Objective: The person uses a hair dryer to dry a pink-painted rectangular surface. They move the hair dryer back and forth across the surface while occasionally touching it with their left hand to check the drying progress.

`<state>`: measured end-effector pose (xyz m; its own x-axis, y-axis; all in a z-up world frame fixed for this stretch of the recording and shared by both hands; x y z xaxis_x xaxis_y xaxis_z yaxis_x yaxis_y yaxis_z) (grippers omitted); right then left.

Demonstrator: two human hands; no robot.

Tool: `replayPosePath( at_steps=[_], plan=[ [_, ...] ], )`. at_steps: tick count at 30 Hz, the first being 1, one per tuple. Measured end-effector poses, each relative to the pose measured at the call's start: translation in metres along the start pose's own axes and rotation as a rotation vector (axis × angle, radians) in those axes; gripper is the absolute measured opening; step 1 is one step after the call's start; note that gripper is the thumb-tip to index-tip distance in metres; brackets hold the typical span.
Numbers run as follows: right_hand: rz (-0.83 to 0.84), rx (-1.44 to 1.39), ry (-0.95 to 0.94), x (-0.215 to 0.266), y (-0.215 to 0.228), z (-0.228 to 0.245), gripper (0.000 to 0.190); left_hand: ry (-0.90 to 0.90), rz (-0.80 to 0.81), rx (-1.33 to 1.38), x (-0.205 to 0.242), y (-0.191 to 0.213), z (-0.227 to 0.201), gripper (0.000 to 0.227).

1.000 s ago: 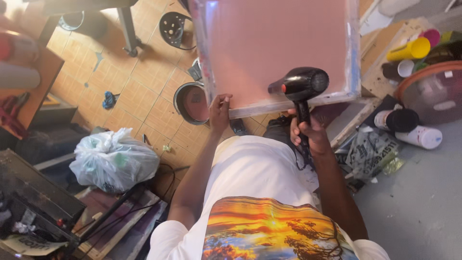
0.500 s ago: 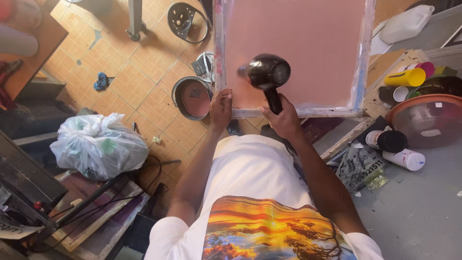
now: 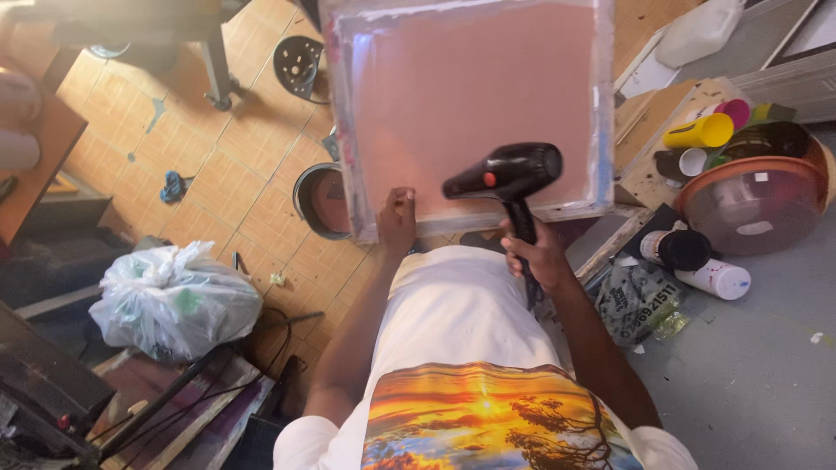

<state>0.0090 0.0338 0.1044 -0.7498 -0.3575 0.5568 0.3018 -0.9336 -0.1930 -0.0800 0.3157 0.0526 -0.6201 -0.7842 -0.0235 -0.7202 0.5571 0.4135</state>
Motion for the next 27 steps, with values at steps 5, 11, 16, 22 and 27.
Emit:
replayPosePath(
  at_steps=[5, 11, 16, 22, 27],
  plan=[
    [-0.203, 0.21, 0.133, 0.016, 0.067, 0.059, 0.027, -0.09, 0.139, 0.059, 0.012, -0.076, -0.033, 0.016],
    [-0.417, 0.322, 0.13, 0.025, 0.122, 0.076, 0.025, -0.185, 0.348, 0.129, 0.009, -0.155, -0.109, 0.022],
    [-0.341, 0.226, 0.073, 0.025, 0.137, 0.072, 0.022, -0.26, 0.43, 0.125, 0.007, -0.206, -0.14, 0.023],
    [-0.27, 0.061, -0.01, -0.005, 0.143, 0.079, 0.029, -0.216, 0.361, 0.093, 0.005, -0.206, -0.151, 0.02],
    [-0.197, 0.497, 0.194, -0.04, 0.149, 0.119, 0.021, -0.075, 0.223, 0.095, 0.02, -0.168, -0.129, 0.022]
  ],
)
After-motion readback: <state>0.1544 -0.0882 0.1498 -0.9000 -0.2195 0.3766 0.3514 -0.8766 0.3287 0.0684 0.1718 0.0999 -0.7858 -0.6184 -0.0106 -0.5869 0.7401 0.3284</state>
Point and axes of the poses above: each hand's wrist, its own x-axis away from the middle knuckle, its own y-axis out of the back of the hand, z = x × y, the point moved 7 cm from there along -x, towards the middle knuckle, and after that the axes turned 9 degrees about -z, right-handed, at the moved point
